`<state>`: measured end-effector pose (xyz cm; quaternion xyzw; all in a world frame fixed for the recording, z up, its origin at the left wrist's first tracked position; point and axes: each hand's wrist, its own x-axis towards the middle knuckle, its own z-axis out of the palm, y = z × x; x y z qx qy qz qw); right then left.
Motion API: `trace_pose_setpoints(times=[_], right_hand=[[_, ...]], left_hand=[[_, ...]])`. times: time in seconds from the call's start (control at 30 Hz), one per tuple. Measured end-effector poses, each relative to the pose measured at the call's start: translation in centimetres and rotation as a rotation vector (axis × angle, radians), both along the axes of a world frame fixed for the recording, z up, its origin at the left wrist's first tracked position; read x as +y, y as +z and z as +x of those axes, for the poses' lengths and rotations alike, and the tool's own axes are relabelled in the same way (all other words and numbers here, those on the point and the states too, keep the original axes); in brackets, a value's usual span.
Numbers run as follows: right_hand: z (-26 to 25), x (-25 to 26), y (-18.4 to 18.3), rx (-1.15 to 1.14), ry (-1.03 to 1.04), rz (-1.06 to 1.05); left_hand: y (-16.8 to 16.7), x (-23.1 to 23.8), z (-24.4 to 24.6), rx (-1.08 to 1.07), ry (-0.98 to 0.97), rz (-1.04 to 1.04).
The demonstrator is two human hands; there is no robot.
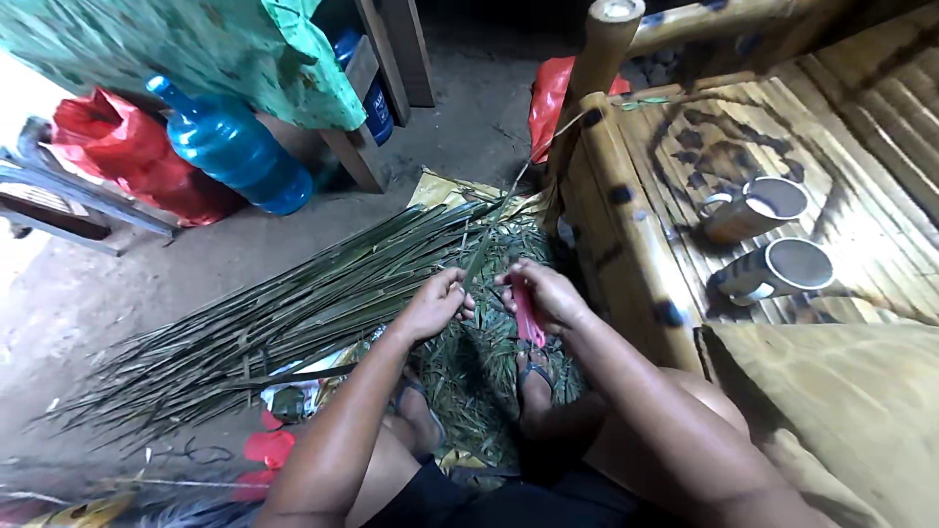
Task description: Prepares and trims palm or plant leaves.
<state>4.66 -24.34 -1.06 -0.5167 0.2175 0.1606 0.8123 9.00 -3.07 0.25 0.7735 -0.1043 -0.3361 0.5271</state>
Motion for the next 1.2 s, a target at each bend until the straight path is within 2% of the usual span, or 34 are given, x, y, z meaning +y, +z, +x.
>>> trace_pose_setpoints(times=[0.13, 0.2, 0.3, 0.37, 0.47, 0.57, 0.7, 0.83, 1.0, 1.07, 1.2], right_hand=[[0.2, -2.7, 0.7, -0.189, -0.048, -0.134], [0.0, -3.7, 1.3, -0.271, 0.013, -0.146], [-0.1, -4.5, 1.9, -0.429, 0.140, -0.308], [-0.1, -4.8, 2.2, -0.436, 0.131, -0.354], [0.1, -5.1, 2.1, -0.355, 0.072, -0.348], [0.2, -4.8, 2.0, -0.346, 0.106, -0.299], [0.4, -4.4, 1.7, -0.410, 0.189, -0.228], [0.6, -4.7, 1.4, -0.491, 0.266, -0.163], [0.7, -4.9, 1.2, -0.584, 0.408, -0.131], [0.8, -5.4, 1.5, -0.627, 0.389, -0.179], [1.7, -7.0, 1.9, -0.587, 0.157, -0.232]], left_hand=[[-0.1, -0.2, -0.2, -0.028, -0.007, 0.020], [-0.3, -0.4, -0.2, -0.066, -0.025, 0.038], [-0.6, -0.8, -0.5, -0.100, -0.032, 0.008], [-0.4, -0.8, -0.7, -0.108, -0.028, 0.002], [0.1, -0.9, -1.0, -0.106, 0.008, -0.022], [0.4, -0.9, -1.1, -0.100, 0.040, -0.002], [0.7, -0.5, -1.1, -0.069, -0.027, 0.010], [0.4, 0.1, -1.2, -0.049, -0.082, -0.091], [0.9, 1.7, -1.3, 0.129, -0.116, -0.199], [1.2, 2.3, -1.5, 0.182, -0.139, -0.264], [1.5, 3.5, -1.8, 0.224, -0.114, -0.296]])
